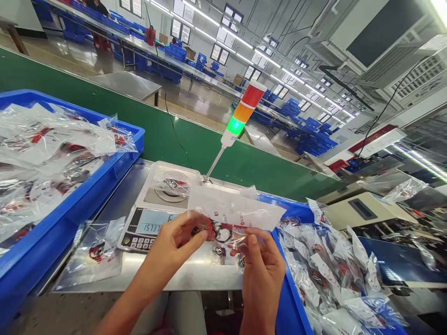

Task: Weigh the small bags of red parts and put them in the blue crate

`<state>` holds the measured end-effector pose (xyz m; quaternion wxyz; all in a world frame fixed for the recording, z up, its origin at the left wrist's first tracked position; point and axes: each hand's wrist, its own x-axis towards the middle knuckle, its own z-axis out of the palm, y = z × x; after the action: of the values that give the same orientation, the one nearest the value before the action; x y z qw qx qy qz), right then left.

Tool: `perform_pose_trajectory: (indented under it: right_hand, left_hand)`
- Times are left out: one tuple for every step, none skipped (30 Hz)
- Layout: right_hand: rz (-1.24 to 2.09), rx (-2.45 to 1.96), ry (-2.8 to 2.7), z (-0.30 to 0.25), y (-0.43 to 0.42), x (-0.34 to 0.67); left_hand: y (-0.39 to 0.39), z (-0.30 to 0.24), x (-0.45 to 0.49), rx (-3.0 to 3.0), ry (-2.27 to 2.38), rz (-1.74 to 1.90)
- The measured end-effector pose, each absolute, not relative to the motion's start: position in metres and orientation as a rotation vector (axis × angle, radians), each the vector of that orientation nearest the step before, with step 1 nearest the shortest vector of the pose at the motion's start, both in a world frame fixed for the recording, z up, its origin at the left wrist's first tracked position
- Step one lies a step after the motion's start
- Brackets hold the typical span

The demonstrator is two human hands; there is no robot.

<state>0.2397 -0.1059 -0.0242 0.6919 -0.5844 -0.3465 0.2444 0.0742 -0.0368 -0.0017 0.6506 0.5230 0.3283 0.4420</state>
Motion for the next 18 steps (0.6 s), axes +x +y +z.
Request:
perform_pose_trajectory:
  right_hand:
    - [0.533, -1.306, -0.781, -0.0235, -0.1062, 0.2397]
    - [0.525, -1.305, -0.784, -0.0228, -0.1065, 0.2398]
    - [0.520, -1.303, -0.782, -0.0218, -0.1065, 0.2396]
    - [0.518, -1.301, -0.776, -0.0207, -0.1064, 0.2392]
    - [0.523, -1.301, -0.770, -0.0194, -0.1061, 0.2384]
    - [0.529, -1.303, -0.759, -0.0179, -0.1057, 0.2374]
    - [0.539, -1.307, -0.745, -0.0165, -0.1051, 0.2361]
    - [0.551, -1.312, -0.730, -0.0152, -0.1045, 0.2348]
    - [0.564, -1.317, -0.715, -0.0142, -0.1038, 0.2336]
    - [0.578, -1.319, -0.705, -0.0137, -0.1032, 0.2327]
    - [0.590, -1.319, -0.701, -0.0136, -0.1026, 0.2322]
    - [0.601, -1.318, -0.705, -0.0140, -0.1020, 0.2322]
    - [0.612, -1.317, -0.716, -0.0147, -0.1014, 0.2325]
    - [0.620, -1.317, -0.727, -0.0158, -0.1010, 0.2331]
    - [0.625, -1.317, -0.737, -0.0169, -0.1008, 0.2337]
    - [0.626, -1.319, -0.747, -0.0181, -0.1008, 0.2343]
    - [0.630, -1.321, -0.759, -0.0192, -0.1012, 0.2348]
    - [0.634, -1.321, -0.777, -0.0202, -0.1017, 0.2353]
  left_hand:
    - [-0.0370, -0.0020, 0.0748, 1.166, 0.740, 1.008]
    - [-0.0373, -0.0027, 0.0754, 1.145, 0.740, 1.007]
    - [-0.0376, -0.0034, 0.0761, 1.128, 0.740, 1.008]
    - [-0.0379, -0.0040, 0.0767, 1.116, 0.736, 1.009]
    - [-0.0380, -0.0043, 0.0773, 1.107, 0.734, 1.007]
    - [-0.0380, -0.0043, 0.0778, 1.101, 0.740, 1.010]
    - [-0.0377, -0.0042, 0.0782, 1.098, 0.760, 1.019]
    - [-0.0372, -0.0042, 0.0785, 1.101, 0.792, 1.029]
    - [-0.0366, -0.0042, 0.0786, 1.110, 0.830, 1.040]
    - [-0.0358, -0.0045, 0.0787, 1.118, 0.871, 1.048]
    - [-0.0352, -0.0050, 0.0786, 1.124, 0.902, 1.061]
    - [-0.0347, -0.0055, 0.0785, 1.128, 0.918, 1.077]
    - [-0.0345, -0.0060, 0.0784, 1.127, 0.926, 1.093]
    - [-0.0347, -0.0063, 0.0782, 1.125, 0.931, 1.111]
    - [-0.0353, -0.0062, 0.0779, 1.131, 0.938, 1.128]
    - [-0.0360, -0.0058, 0.0776, 1.149, 0.948, 1.142]
    - [-0.0369, -0.0050, 0.0772, 1.178, 0.963, 1.157]
    - [-0.0378, -0.0039, 0.0768, 1.210, 0.981, 1.173]
